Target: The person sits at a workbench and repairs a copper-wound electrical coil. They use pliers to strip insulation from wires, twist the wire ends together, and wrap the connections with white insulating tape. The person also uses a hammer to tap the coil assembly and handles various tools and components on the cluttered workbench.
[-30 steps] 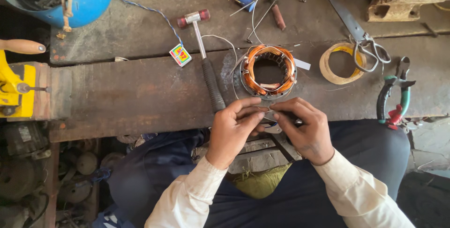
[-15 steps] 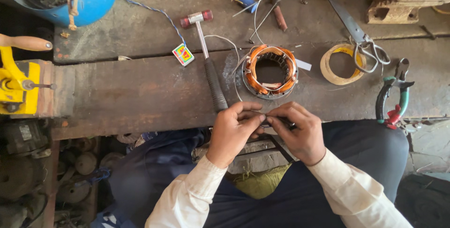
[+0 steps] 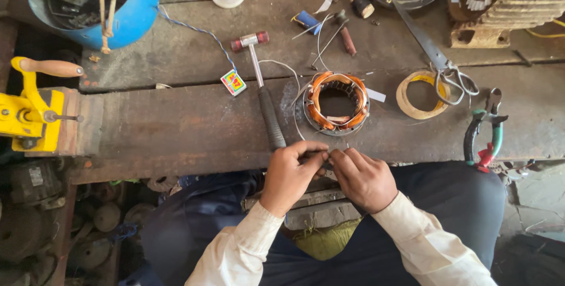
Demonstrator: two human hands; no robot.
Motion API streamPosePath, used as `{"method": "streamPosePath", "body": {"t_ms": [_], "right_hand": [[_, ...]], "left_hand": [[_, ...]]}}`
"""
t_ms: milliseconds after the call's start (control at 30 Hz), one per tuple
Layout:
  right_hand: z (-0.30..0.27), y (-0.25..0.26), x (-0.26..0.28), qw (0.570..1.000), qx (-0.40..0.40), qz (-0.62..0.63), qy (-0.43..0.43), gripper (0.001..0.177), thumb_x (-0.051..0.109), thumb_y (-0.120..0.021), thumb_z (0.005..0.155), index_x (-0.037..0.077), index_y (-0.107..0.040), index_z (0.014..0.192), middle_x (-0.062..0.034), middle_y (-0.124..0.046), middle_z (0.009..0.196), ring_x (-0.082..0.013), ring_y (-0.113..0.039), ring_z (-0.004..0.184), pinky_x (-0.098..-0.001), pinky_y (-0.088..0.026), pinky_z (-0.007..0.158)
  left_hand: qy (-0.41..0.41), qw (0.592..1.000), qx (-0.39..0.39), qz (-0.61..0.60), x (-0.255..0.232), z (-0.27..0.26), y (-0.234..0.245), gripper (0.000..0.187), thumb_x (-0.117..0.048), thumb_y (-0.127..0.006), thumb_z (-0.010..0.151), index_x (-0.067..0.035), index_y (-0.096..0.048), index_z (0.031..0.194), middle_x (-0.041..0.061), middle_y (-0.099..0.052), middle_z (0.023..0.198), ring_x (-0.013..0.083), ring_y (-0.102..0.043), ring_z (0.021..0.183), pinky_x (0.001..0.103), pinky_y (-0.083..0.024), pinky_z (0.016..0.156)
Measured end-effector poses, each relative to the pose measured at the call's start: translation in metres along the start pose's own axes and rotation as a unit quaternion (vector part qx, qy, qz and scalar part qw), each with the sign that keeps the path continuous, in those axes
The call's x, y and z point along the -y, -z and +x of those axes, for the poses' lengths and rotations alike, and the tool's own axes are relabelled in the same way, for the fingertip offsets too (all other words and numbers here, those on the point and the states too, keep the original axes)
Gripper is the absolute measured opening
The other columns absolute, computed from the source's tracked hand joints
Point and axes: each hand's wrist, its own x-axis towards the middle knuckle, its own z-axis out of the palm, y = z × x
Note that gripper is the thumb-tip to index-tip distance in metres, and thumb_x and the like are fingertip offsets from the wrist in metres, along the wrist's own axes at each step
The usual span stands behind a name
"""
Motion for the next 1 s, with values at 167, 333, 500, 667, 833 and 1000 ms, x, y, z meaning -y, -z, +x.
{"method": "streamPosePath", "body": {"t_ms": [167, 333, 500, 667, 833, 1000], "right_hand": [[0.002, 0.002, 0.001, 0.999, -0.032, -0.018, 0.035, 0.036, 0.002, -0.07, 0.078, 0.001, -0.063, 0.113, -0.0098, -0.065, 0.095, -0.0256, -0.07, 0.077, -0.0365, -0.056, 0.063], [-0.001, -0.004, 0.002, 0.997, -0.05, 0.037, -0.038, 0.027, 0.004, -0.074, 0.082, 0.006, -0.068, 0.108, -0.0065, -0.066, 0.088, -0.025, -0.069, 0.07, -0.0369, -0.054, 0.06], [0.002, 0.006, 0.006, 0.985, -0.133, 0.1, -0.055, 0.026, 0.004, -0.076, 0.078, 0.009, -0.073, 0.103, -0.0034, -0.072, 0.09, -0.0221, -0.073, 0.073, -0.0328, -0.056, 0.063], [0.009, 0.011, 0.011, 0.976, -0.116, 0.139, -0.119, 0.03, 0.007, -0.079, 0.078, 0.007, -0.077, 0.108, -0.0058, -0.073, 0.085, -0.0223, -0.072, 0.068, -0.0331, -0.056, 0.061], [0.008, 0.011, 0.013, 0.971, -0.111, 0.158, -0.14, 0.021, 0.011, -0.08, 0.082, 0.007, -0.076, 0.102, -0.0072, -0.074, 0.087, -0.0225, -0.073, 0.069, -0.0327, -0.057, 0.061], [0.007, 0.013, 0.013, 0.966, -0.096, 0.176, -0.161, 0.019, 0.01, -0.078, 0.084, 0.008, -0.076, 0.103, -0.0079, -0.074, 0.088, -0.023, -0.074, 0.069, -0.0328, -0.057, 0.06]], "left_hand": [[-0.01, 1.0, -0.006, 0.027, -0.002, -0.001, 0.0, 0.018, -0.008, -0.071, 0.091, 0.002, -0.078, 0.105, 0.007, -0.079, 0.083, 0.0087, -0.072, 0.067, 0.022, -0.057, 0.059], [0.023, 0.999, 0.025, -0.024, 0.002, 0.001, -0.001, 0.02, -0.011, -0.071, 0.093, 0.001, -0.077, 0.107, 0.004, -0.076, 0.082, 0.0067, -0.067, 0.064, 0.022, -0.054, 0.057], [0.059, 0.994, 0.055, -0.078, 0.015, 0.006, 0.0, 0.019, -0.013, -0.073, 0.092, -0.001, -0.079, 0.105, 0.002, -0.074, 0.079, 0.0052, -0.059, 0.059, 0.021, -0.045, 0.052], [0.05, 0.996, 0.025, -0.07, 0.028, 0.014, -0.003, 0.017, -0.013, -0.074, 0.091, 0.003, -0.076, 0.096, 0.003, -0.072, 0.074, 0.0073, -0.052, 0.056, 0.024, -0.038, 0.049], [-0.061, 0.997, -0.033, 0.023, 0.032, 0.016, -0.007, 0.023, -0.019, -0.069, 0.094, 0.002, -0.073, 0.089, 0.003, -0.069, 0.073, 0.0079, -0.057, 0.066, 0.027, -0.046, 0.061], [-0.079, 0.993, -0.042, 0.077, 0.025, 0.014, -0.012, 0.025, -0.023, -0.065, 0.096, 0.0, -0.069, 0.088, 0.004, -0.066, 0.068, 0.0094, -0.055, 0.062, 0.029, -0.046, 0.059]]}}
